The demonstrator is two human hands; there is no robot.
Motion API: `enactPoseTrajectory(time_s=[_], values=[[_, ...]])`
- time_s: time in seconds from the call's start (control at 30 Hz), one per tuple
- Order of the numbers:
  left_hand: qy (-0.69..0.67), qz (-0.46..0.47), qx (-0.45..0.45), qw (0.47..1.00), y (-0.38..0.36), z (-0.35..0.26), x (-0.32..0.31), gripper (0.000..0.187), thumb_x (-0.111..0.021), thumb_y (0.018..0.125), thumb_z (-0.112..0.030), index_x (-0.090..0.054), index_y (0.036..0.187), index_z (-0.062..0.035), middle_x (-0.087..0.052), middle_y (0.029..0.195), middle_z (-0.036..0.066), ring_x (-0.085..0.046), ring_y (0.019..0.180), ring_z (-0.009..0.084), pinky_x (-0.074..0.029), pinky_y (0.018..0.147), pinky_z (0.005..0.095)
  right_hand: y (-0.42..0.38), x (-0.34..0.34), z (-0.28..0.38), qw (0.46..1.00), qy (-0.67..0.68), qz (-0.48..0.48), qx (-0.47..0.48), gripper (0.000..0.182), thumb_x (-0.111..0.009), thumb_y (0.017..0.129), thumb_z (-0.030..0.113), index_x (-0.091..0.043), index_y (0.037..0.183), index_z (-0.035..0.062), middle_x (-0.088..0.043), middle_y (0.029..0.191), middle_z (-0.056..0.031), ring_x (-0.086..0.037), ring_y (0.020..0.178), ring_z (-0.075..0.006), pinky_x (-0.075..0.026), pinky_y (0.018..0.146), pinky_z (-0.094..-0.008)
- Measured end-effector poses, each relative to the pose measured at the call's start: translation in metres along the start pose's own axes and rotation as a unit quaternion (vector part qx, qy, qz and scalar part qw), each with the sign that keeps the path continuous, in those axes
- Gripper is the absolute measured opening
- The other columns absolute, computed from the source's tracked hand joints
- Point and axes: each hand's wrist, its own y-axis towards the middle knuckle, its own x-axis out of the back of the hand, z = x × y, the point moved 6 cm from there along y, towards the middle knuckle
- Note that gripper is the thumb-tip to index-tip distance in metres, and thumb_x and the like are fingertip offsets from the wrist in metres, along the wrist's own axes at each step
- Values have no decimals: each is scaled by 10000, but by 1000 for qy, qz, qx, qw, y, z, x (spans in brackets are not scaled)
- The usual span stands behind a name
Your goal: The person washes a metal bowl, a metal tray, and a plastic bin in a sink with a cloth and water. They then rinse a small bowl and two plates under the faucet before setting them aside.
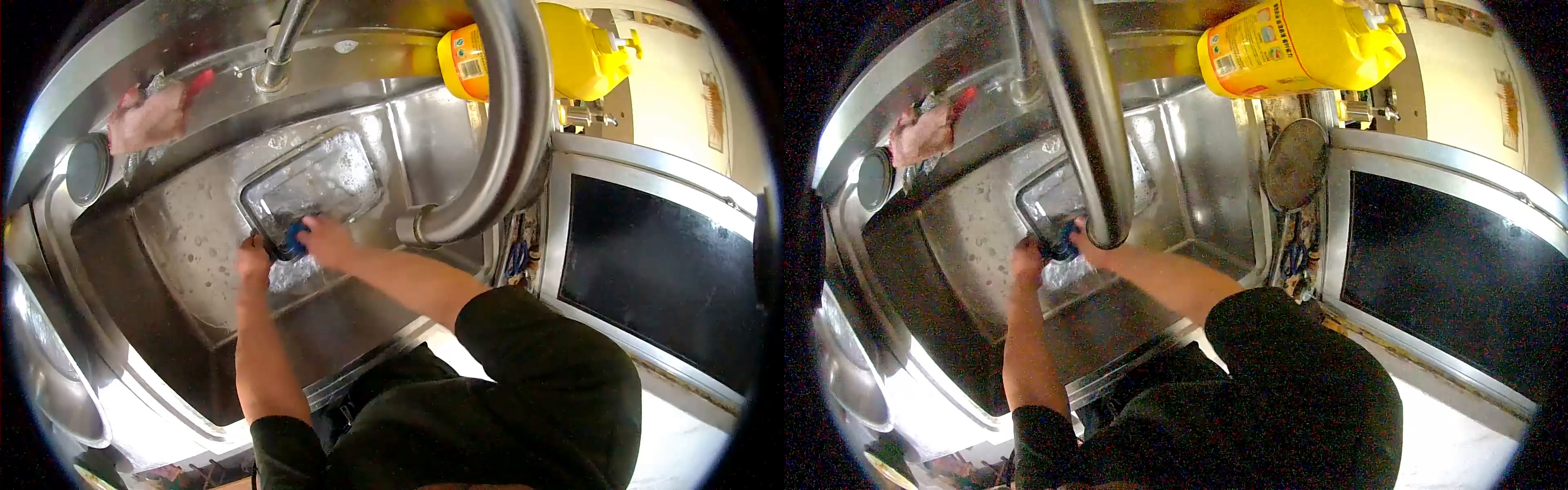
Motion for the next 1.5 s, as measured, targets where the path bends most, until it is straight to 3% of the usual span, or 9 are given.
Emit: enactPoseTrajectory(time_s=[0.07,0.2,0.43,0.8,0.97,1.2,1.37,1.4,1.5], values=[[117,-20,-37,992,6,-3,4,379,-483,930,-327,-617,1075,-3,-652,1002,192,-628,909,339,-496,708,424,7,12,-71,965,244,-94,4,217,-600,710,114,-638,923,106,-560,1046,-151,-572,901,-339,-490,719,-459],[204,-38,-114,971,-10,-18,3,419,-448,928,-343,-623,981,33,-637,940,266,-596,905,441,-453,777,487,28,104,-69,975,-73,-112,-176,287,-628,731,109,-625,1016,80,-566,1027,-184,-559,935,-382,-486,769,-460],[235,-164,-199,937,-77,-67,12,425,-409,939,-339,-592,839,31,-616,848,294,-574,812,483,-440,707,528,46,90,102,979,118,-135,93,324,-659,720,94,-644,1042,129,-555,1108,-149,-557,978,-355,-483,842,-433],[263,-231,-220,911,-130,-98,32,450,-458,934,-380,-576,813,37,-621,769,271,-577,757,470,-435,669,530,55,106,-7,932,138,-159,-295,320,-603,828,189,-539,1103,38,-485,1134,-244,-523,989,-423,-469,807,-500],[239,-224,-262,908,-156,-119,23,422,-507,894,-359,-558,790,47,-608,740,284,-583,757,482,-449,666,536,49,91,99,936,289,-200,26,384,-684,726,145,-584,1096,114,-508,1135,-200,-535,988,-405,-482,790,-495],[293,-214,-259,895,-163,-104,49,364,-549,881,-285,-553,760,59,-599,710,271,-582,706,470,-449,619,507,94,87,-19,959,31,-205,-194,192,-642,750,161,-599,901,51,-564,1037,-194,-560,916,-387,-478,792,-474],[312,-240,-287,873,-173,-126,30,362,-527,877,-273,-543,746,65,-583,698,291,-579,682,473,-446,600,505,104,61,-63,840,129,-337,-406,212,-615,803,196,-624,915,17,-598,983,-225,-572,876,-408,-476,767,-474],[315,-247,-279,873,-168,-124,30,383,-516,881,-292,-545,747,65,-586,713,304,-582,692,481,-443,608,519,99,94,-22,841,237,-207,-440,318,-584,846,223,-535,1035,-29,-555,1092,-246,-532,1014,-399,-432,887,-482],[336,-232,-289,866,-167,-127,27,374,-511,883,-282,-549,753,66,-590,724,309,-583,700,487,-444,622,529,84,117,76,900,313,-266,-149,466,-611,844,212,-458,1247,36,-495,1183,-202,-509,1103,-403,-440,927,-440]])
